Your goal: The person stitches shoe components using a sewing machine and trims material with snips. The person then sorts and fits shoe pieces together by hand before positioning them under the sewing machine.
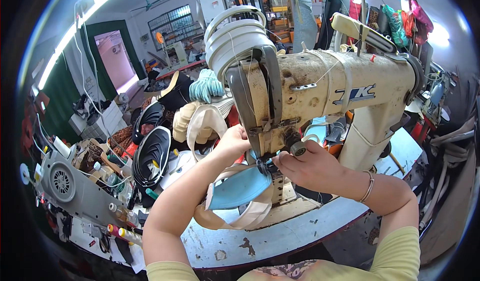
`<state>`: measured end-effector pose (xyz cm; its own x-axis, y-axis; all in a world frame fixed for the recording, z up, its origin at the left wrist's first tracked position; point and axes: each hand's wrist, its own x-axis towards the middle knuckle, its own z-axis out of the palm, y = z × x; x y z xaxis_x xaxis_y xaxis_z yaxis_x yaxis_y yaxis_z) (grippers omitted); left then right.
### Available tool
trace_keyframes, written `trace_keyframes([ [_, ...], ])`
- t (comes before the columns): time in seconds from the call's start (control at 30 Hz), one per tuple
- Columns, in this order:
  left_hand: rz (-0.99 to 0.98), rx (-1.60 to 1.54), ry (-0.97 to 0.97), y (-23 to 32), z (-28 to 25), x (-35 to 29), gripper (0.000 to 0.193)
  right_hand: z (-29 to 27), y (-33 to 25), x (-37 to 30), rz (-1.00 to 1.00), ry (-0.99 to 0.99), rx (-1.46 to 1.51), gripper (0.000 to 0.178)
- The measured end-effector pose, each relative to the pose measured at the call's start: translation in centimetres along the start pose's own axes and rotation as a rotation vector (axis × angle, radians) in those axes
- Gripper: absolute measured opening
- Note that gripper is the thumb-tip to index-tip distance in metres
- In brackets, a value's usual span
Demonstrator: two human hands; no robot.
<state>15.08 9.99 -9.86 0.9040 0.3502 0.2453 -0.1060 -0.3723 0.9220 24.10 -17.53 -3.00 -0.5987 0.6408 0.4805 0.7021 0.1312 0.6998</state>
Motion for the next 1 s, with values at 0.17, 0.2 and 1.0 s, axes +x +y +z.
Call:
trace_keyframes([
  [0.17, 0.006, 0.025, -0.012, -0.7, -0.1, 0.8, 0.037, 0.3, -0.4, -0.1, -0.010, 0.002, -0.030, 0.030],
  [0.2, 0.003, 0.030, -0.006, -0.8, -0.3, 0.5, 0.037, 0.2, -0.5, 0.2, -0.009, -0.010, -0.023, 0.030],
  [1.0, 0.417, -0.370, 0.761, 5.2, -3.4, -11.3, 0.031, 1.6, -6.3, -11.3, 0.815, 0.090, 0.303, 0.031],
])
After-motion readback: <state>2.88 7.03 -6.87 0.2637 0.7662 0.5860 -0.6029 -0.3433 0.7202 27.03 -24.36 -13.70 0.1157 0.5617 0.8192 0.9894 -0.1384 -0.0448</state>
